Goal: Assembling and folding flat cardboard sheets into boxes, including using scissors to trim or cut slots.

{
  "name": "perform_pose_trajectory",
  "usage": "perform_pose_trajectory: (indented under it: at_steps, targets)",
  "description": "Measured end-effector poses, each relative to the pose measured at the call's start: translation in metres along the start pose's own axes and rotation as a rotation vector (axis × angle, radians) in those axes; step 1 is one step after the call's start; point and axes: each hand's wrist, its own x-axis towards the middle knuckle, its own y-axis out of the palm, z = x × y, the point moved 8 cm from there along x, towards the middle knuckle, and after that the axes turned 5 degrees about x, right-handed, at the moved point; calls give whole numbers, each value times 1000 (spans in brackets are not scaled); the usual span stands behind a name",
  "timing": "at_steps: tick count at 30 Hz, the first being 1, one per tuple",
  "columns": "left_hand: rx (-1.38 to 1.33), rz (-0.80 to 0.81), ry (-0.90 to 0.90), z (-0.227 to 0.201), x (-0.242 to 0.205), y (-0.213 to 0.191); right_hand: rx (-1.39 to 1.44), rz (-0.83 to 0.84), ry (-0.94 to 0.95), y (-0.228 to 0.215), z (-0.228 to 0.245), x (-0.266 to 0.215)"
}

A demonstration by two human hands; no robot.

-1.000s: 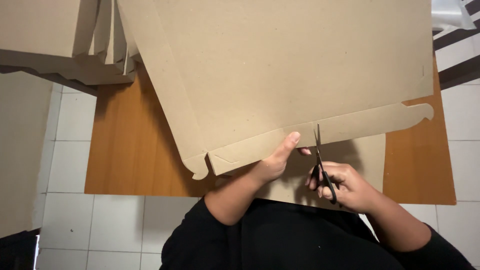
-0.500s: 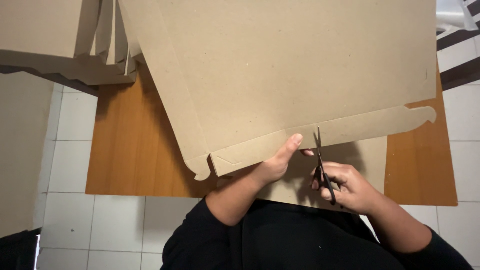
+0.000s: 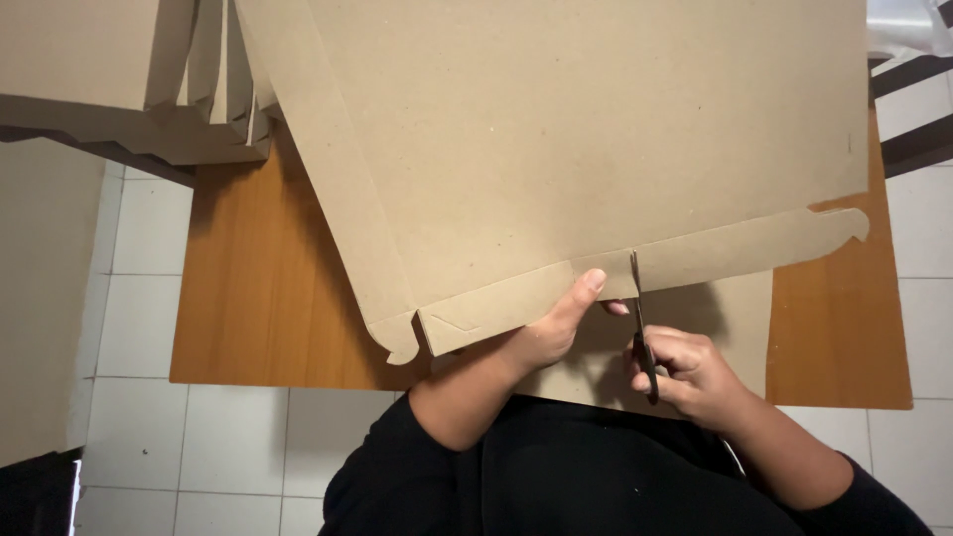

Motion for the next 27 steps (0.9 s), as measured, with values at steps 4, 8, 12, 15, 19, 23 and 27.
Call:
perform_pose_trajectory:
  at_steps: [4, 8, 12, 15, 19, 23, 27]
  targets:
    - [81, 24, -4, 3, -6, -1, 29, 19, -44, -4, -6, 4]
    - [67, 90, -128, 33, -8, 0, 10, 6, -85, -5, -2, 9]
    - [64, 104, -191, 36, -7, 2, 17, 13, -219, -3, 15, 9]
    - [118, 72, -118, 14, -9, 5, 40, -5, -152, -5, 7, 8]
    - [169, 59, -161, 28, -8, 3, -8, -17, -222, -4, 18, 7]
    - [117, 78, -135, 28, -9, 6, -11, -37, -232, -4, 20, 5]
    - [140, 56, -67, 13, -10, 10, -73, -9, -246, -8, -9, -3]
